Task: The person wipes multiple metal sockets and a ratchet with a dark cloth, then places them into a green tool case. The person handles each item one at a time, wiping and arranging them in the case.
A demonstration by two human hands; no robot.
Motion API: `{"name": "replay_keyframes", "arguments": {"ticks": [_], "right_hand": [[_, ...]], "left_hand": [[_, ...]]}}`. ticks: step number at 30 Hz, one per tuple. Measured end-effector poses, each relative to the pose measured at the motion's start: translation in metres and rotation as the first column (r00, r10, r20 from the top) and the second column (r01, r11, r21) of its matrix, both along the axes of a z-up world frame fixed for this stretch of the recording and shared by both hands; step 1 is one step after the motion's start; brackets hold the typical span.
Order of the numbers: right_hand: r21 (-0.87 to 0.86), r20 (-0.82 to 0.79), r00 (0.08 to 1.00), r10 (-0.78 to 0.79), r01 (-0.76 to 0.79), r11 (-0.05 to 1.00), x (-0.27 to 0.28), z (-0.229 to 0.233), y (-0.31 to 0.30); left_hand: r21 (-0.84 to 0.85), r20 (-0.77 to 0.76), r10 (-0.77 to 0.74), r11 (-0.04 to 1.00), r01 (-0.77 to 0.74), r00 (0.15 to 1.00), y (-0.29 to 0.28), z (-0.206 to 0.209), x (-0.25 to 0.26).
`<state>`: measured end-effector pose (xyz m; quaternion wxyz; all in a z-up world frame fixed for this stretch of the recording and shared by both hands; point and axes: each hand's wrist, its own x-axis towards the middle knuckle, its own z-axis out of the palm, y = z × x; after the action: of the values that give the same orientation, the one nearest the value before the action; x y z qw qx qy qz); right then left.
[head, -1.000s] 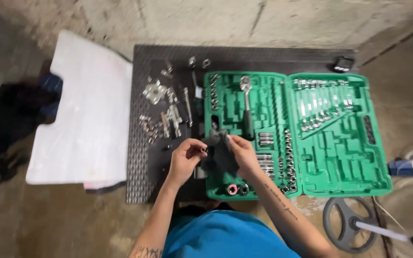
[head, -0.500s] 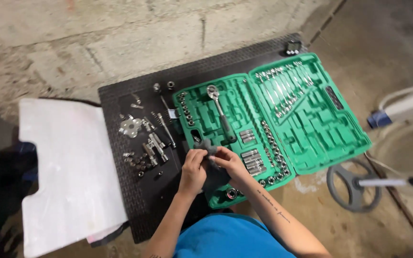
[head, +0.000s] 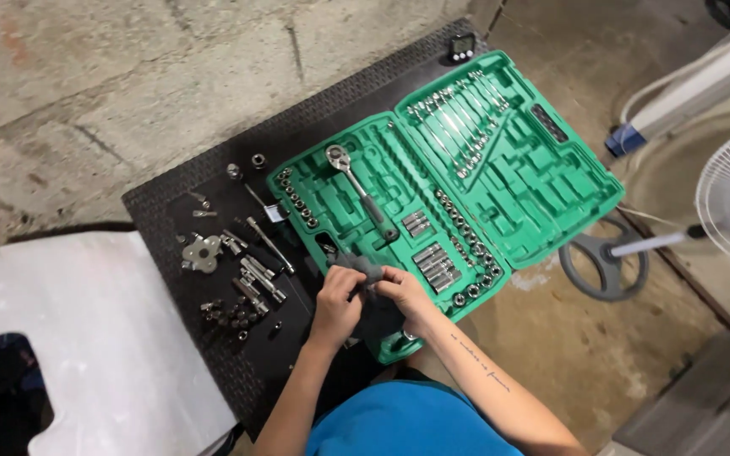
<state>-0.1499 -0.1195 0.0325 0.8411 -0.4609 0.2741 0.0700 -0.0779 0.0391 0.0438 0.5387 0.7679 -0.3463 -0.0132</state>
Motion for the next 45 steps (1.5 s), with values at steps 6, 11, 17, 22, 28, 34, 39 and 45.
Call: {"name": "replay_keyframes", "arguments": {"ticks": [6, 11, 17, 22, 28, 34, 39, 45], "right_hand": [[0.077, -0.052, 0.994, -0.094, 0.097, 0.992, -0.005, -0.009, -0.002], [0.19, -0.016, 0.985, -0.171, 0.171, 0.967, -0.008, -0.012, -0.008], [0.181, -0.005, 0.991, -0.131, 0.13, 0.975, -0.01, -0.018, -0.021], [0.189, -0.07, 0.988, -0.141, 0.152, 0.97, -0.004, -0.015, -0.022], [0.155, -0.001, 0.997, -0.077, 0.076, 0.985, 0.002, -0.013, -0.029], [0.065, 0.051, 0.999, -0.017, 0.013, 0.998, 0.001, -0.016, -0.053], [-0.066, 0.286, 0.956, -0.062, 0.084, 0.994, 0.013, -0.02, -0.057], [-0.867, 0.207, 0.967, 0.149, 0.111, 0.485, 0.018, 0.009, -0.059]], "left_hand": [[-0.026, -0.21, -0.196, 0.98, 0.195, 0.958, 0.0, -0.004, 0.012], [-0.056, -0.141, -0.133, 0.99, 0.126, 0.981, -0.016, 0.001, 0.007], [-0.074, -0.33, -0.243, 0.97, 0.231, 0.912, -0.021, 0.004, 0.018], [-0.068, -0.287, -0.295, 0.955, 0.288, 0.911, -0.02, 0.01, 0.024], [0.029, -0.07, -0.136, 0.99, 0.138, 0.988, -0.025, 0.016, 0.024], [-0.012, -0.319, -0.201, 0.978, 0.208, 0.926, -0.032, 0.0, 0.037], [-0.256, -0.768, -0.223, 0.966, 0.03, 0.6, -0.051, -0.037, 0.044], [-0.269, -0.781, -0.235, 0.963, 0.029, 0.578, -0.069, -0.069, 0.059]]}}
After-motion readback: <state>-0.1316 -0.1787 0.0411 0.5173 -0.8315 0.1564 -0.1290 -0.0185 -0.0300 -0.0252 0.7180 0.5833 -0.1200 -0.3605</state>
